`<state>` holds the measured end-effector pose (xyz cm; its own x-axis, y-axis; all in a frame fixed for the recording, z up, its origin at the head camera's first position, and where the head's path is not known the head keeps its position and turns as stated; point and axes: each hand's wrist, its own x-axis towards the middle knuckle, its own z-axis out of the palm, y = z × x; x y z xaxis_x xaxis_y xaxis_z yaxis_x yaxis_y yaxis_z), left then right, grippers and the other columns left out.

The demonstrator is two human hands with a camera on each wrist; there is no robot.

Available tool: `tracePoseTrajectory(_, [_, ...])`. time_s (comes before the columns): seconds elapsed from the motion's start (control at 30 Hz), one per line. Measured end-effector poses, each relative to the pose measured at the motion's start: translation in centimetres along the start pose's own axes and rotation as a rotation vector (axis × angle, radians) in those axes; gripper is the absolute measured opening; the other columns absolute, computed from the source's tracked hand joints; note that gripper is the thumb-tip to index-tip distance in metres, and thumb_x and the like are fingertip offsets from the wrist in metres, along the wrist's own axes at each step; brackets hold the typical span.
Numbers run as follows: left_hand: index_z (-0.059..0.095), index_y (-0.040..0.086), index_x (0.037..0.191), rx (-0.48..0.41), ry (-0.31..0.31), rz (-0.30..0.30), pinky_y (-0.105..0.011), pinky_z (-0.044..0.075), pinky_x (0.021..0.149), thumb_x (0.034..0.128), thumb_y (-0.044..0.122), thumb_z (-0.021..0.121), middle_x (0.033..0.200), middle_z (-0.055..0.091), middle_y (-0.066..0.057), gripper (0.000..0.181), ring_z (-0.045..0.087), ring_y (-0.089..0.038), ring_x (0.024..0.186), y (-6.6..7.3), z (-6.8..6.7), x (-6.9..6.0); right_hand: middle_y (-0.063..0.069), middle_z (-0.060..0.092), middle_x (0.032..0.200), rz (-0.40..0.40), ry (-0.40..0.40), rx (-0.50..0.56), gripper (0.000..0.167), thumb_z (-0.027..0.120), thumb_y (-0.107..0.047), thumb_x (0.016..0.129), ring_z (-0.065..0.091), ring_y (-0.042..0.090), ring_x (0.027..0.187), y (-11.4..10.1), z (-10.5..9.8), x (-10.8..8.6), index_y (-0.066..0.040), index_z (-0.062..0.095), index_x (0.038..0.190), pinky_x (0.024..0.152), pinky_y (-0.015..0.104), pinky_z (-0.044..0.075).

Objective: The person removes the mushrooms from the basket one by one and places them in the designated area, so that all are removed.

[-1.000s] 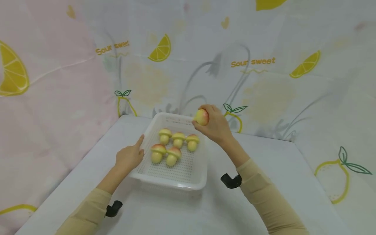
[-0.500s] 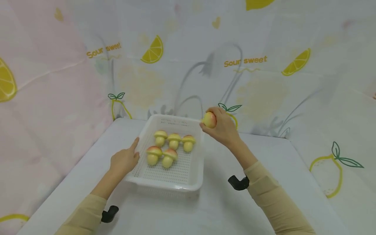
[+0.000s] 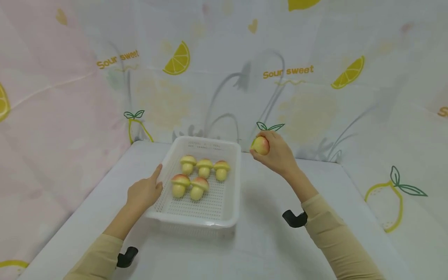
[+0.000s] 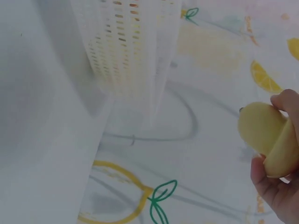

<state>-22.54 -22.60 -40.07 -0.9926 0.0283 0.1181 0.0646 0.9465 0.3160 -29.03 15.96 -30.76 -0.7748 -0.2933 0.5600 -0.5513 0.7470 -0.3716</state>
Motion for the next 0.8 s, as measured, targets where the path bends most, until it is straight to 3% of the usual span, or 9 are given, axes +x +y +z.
tracePoseTrajectory(0.13, [0.029,0.003,0.150,0.005,0.006,0.002,-0.037,0.037,0.043,0.0954,0.019,0.046,0.052,0.043,-0.007,0.059,0.042,-0.022,0.047,0.1,-0.1,0.0,0.014,0.057,0.116,-0.019,-0.051,0.004,0.047,0.075,-0.027,0.077,0.054,0.030,0.102,0.7,-0.3,-0.3,-0.005,0.058,0.115,0.075,0.045,0.049])
tracePoseTrajectory(0.33, [0.028,0.003,0.150,-0.004,-0.003,0.003,-0.035,0.036,0.042,0.0957,0.020,0.045,0.052,0.043,-0.007,0.059,0.040,-0.021,0.047,0.1,-0.2,-0.1,0.011,0.058,0.113,-0.029,-0.139,0.043,0.043,0.075,-0.024,0.078,0.056,0.026,0.090,2.3,0.3,-0.6,-0.006,0.058,0.113,0.071,0.040,0.048])
tracePoseTrajectory(0.53, [0.026,0.005,0.151,-0.010,-0.014,-0.015,-0.034,0.035,0.042,0.0965,0.021,0.043,0.052,0.043,-0.008,0.059,0.040,-0.021,0.048,-0.1,-0.3,-0.2,0.008,0.059,0.106,0.043,-0.275,0.078,0.044,0.074,-0.025,0.080,0.054,0.022,0.082,3.6,1.7,-0.6,-0.007,0.058,0.117,0.070,0.035,0.046])
tracePoseTrajectory(0.8, [0.026,0.005,0.151,-0.017,-0.017,0.001,-0.034,0.035,0.042,0.0964,0.021,0.042,0.053,0.043,-0.007,0.059,0.041,-0.022,0.048,0.0,-0.1,0.0,0.005,0.060,0.094,0.138,-0.396,0.163,0.037,0.072,-0.022,0.078,0.053,0.018,0.075,5.7,3.6,-0.9,-0.007,0.061,0.110,0.067,0.032,0.045])
